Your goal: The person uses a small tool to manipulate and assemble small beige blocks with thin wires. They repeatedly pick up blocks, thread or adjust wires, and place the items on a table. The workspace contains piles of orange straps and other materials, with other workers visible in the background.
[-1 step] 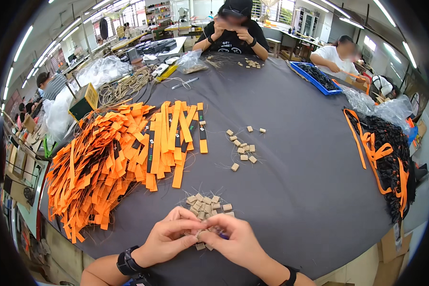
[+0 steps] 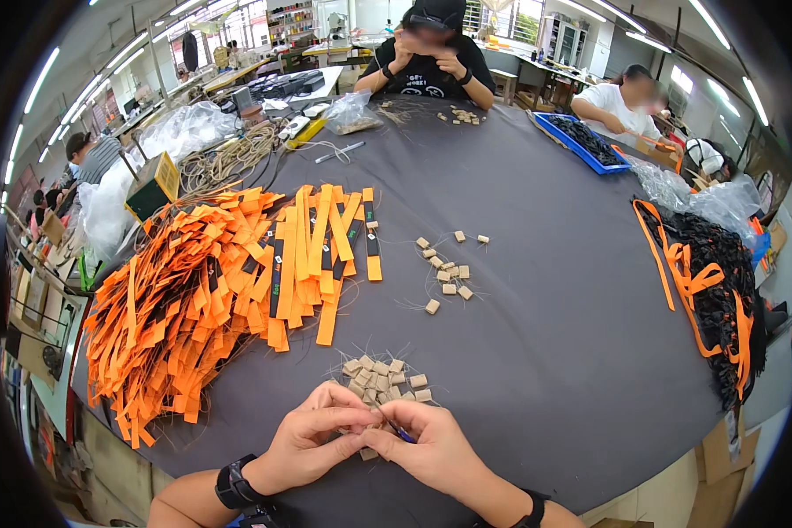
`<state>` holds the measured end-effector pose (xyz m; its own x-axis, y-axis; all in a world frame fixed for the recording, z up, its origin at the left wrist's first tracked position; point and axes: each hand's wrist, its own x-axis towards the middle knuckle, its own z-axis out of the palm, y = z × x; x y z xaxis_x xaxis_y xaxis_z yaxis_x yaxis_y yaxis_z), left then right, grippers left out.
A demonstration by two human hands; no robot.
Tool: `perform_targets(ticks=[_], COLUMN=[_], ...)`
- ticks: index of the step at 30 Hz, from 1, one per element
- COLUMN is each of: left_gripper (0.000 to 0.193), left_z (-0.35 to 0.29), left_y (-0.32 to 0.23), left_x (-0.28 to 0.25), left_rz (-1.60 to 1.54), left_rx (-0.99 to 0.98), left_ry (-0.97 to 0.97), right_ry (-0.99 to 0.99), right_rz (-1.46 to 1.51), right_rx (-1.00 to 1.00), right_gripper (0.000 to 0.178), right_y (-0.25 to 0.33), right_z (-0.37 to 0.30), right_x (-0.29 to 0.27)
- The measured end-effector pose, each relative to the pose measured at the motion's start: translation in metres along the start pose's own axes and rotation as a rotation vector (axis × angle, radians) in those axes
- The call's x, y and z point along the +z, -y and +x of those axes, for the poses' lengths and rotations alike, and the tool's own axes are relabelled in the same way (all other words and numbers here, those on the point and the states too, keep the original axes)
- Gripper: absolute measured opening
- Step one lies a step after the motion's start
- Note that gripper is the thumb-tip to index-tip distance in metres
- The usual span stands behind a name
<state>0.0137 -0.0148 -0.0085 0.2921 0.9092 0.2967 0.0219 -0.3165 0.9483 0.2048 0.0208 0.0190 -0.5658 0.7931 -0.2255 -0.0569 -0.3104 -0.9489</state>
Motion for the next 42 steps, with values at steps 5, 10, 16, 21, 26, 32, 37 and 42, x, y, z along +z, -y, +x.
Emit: perform_targets(ticks=[5, 10, 16, 21, 26, 32, 37, 42], left_gripper=[0.047, 0.019, 0.018, 0.018, 0.018, 0.021, 0.025, 0.026], left_z=[0.003, 0.008, 0.006, 0.006, 0.005, 0.002, 0.001, 0.0], left_y=[-0.013, -0.002, -0.004, -0.002, 0.001, 0.003, 0.004, 0.006], left_x=[-0.007, -0.024, -0.023, -0.022, -0.023, -0.022, -0.014, -0.012], left_rz=[0.001, -0.159, -0.361, -0.382, -0.387, -0.428, -0.654, -0.744], left_rx=[-0.217, -0.259, -0.376, -0.397, -0.399, -0.428, -0.464, -0.497], left_ry=[-0.138, -0.309, -0.353, -0.332, -0.307, -0.25, -0.123, -0.14], right_ry=[-0.129, -0.406, -0.117, -0.123, -0.103, -0.194, -0.158, -0.2], right_rz=[-0.204, -0.362, -1.152, -1.217, -1.093, -0.454, -0.188, -0.208], right_rx=[-0.018, -0.324, -0.28, -0.218, -0.18, -0.097, -0.149, -0.172], right_gripper=[0.013, 0.018, 0.023, 0.025, 0.024, 0.01, 0.006, 0.01], right_y=[0.018, 0.031, 0.013, 0.012, 0.006, 0.023, 0.013, -0.006], right_z=[0.013, 0.074, 0.077, 0.076, 0.076, 0.049, 0.023, 0.021], right_x=[-0.017, -0.07, -0.048, -0.035, -0.044, -0.021, 0.008, 0.006])
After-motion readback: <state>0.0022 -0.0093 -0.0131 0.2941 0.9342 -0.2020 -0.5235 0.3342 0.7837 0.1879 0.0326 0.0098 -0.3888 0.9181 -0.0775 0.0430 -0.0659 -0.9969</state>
